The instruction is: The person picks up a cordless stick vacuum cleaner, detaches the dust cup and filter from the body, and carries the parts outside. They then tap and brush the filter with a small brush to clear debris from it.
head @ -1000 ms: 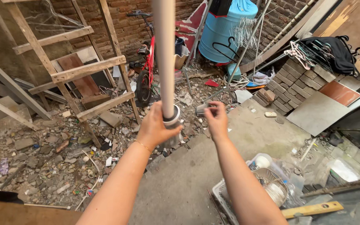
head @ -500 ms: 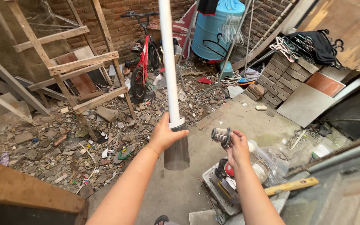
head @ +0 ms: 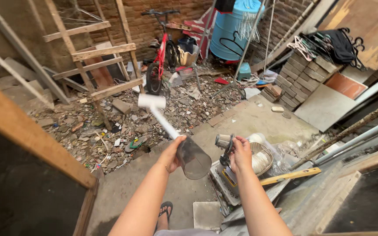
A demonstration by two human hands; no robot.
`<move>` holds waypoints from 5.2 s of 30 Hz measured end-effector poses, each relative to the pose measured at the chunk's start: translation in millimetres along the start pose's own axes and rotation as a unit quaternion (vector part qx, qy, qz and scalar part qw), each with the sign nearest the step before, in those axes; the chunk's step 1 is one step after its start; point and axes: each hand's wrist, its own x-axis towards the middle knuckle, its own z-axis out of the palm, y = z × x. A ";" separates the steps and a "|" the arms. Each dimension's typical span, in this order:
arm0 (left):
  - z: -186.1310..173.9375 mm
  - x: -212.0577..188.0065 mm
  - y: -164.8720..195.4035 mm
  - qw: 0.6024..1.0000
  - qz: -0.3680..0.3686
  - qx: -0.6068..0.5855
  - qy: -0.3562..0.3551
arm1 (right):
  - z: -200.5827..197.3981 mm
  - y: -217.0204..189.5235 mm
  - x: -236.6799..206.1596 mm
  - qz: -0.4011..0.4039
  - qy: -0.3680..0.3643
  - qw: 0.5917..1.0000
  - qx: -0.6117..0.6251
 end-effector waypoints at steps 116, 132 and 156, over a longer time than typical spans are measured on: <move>-268.8 -626.4 -363.9 0.520 0.599 -0.549 0.264 | 220.9 192.3 -364.2 0.244 -0.441 0.849 -0.154; -391.7 -697.0 -413.3 0.185 0.709 -0.602 0.316 | 201.4 181.8 -372.8 0.225 -0.436 0.854 -0.173; -476.7 -777.4 -411.1 0.206 0.632 -0.657 0.355 | 181.5 195.1 -361.7 0.209 -0.454 0.839 -0.215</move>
